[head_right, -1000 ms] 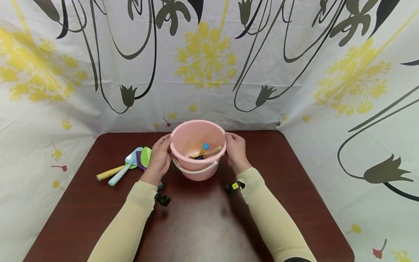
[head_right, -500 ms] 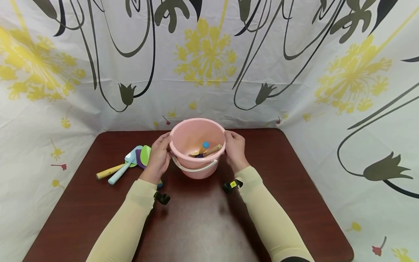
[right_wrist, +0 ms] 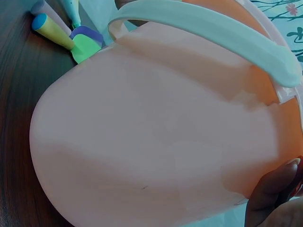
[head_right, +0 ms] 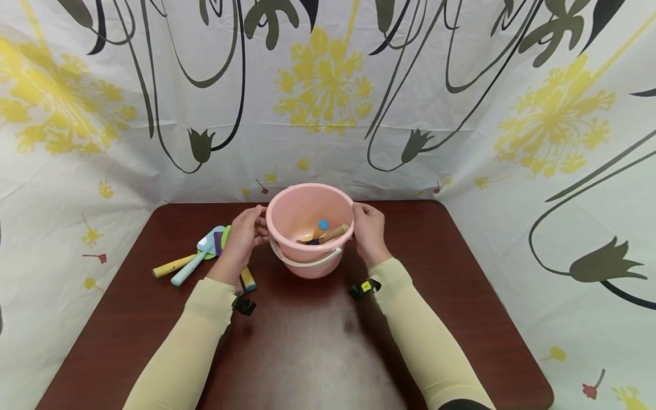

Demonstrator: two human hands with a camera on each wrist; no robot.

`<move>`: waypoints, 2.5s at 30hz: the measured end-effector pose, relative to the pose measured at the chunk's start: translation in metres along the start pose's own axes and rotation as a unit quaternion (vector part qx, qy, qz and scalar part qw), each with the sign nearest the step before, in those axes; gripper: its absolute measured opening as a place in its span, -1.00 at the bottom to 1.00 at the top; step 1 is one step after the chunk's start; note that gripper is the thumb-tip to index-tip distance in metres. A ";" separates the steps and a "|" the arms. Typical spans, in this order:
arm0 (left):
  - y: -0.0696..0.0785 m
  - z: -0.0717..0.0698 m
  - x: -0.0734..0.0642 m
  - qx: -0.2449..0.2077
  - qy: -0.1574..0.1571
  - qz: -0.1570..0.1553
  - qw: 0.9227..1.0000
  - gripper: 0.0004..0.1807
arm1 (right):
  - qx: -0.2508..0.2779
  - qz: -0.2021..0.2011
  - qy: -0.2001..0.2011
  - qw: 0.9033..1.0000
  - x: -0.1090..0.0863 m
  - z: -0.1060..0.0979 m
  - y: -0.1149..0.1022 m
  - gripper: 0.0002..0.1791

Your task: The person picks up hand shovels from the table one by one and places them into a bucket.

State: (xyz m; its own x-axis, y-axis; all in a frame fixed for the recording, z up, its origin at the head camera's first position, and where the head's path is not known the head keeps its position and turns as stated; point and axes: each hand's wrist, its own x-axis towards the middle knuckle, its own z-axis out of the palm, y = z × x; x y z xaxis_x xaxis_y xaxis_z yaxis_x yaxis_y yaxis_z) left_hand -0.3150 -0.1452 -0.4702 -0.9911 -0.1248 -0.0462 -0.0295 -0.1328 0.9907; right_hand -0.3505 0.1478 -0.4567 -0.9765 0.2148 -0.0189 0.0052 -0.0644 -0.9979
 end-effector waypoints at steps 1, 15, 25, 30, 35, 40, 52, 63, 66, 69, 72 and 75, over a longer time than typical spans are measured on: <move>0.002 -0.004 -0.001 0.034 -0.001 0.004 0.999 -0.54 | 0.000 0.000 -0.001 1.000 0.000 0.000 0.000 -0.62; -0.014 -0.056 -0.020 0.459 -0.049 -0.053 0.886 -0.57 | 0.005 -0.002 -0.002 1.000 0.001 0.000 0.002 -0.62; -0.037 -0.060 -0.029 0.555 -0.026 -0.025 0.831 -0.60 | 0.009 -0.009 0.000 1.000 0.001 -0.001 0.001 -0.64; -0.046 -0.053 -0.030 0.579 -0.008 -0.048 0.814 -0.54 | 0.007 -0.017 -0.002 1.000 0.002 0.001 0.002 -0.63; -0.051 -0.050 -0.029 0.617 0.008 -0.033 0.786 -0.50 | 0.014 -0.014 0.002 1.000 0.002 0.001 0.003 -0.63; -0.052 -0.049 -0.028 0.632 0.007 -0.040 0.774 -0.51 | 0.018 -0.014 0.004 1.000 0.002 0.001 0.004 -0.64; -0.054 -0.041 -0.031 0.655 0.005 -0.028 0.755 -0.52 | 0.023 -0.015 -0.008 1.000 0.004 -0.001 0.006 -0.62; -0.057 -0.042 -0.032 0.644 0.026 -0.027 0.764 -0.63 | 0.026 -0.009 -0.011 1.000 0.005 0.000 0.006 -0.62; -0.058 -0.042 -0.032 0.627 0.033 -0.045 0.777 -0.54 | 0.025 -0.009 -0.009 1.000 0.005 0.000 0.006 -0.62; -0.056 -0.042 -0.033 0.614 0.034 -0.062 0.786 -0.42 | 0.026 -0.013 -0.006 1.000 0.004 0.000 0.007 -0.62; -0.053 -0.042 -0.034 0.607 0.033 -0.071 0.791 -0.31 | 0.030 -0.016 -0.005 0.999 0.004 -0.001 0.007 -0.62; -0.050 -0.043 -0.034 0.604 0.035 -0.063 0.794 -0.28 | 0.032 -0.018 -0.005 0.999 0.004 -0.001 0.007 -0.63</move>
State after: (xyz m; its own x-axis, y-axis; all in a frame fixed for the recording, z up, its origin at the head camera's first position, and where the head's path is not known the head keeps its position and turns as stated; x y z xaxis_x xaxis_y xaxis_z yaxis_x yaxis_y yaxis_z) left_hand -0.2744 -0.1767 -0.5242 -0.9619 -0.2457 -0.1199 -0.2730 0.8857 0.3756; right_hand -0.3536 0.1494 -0.4641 -0.9778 0.2089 0.0171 -0.0429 -0.1197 -0.9919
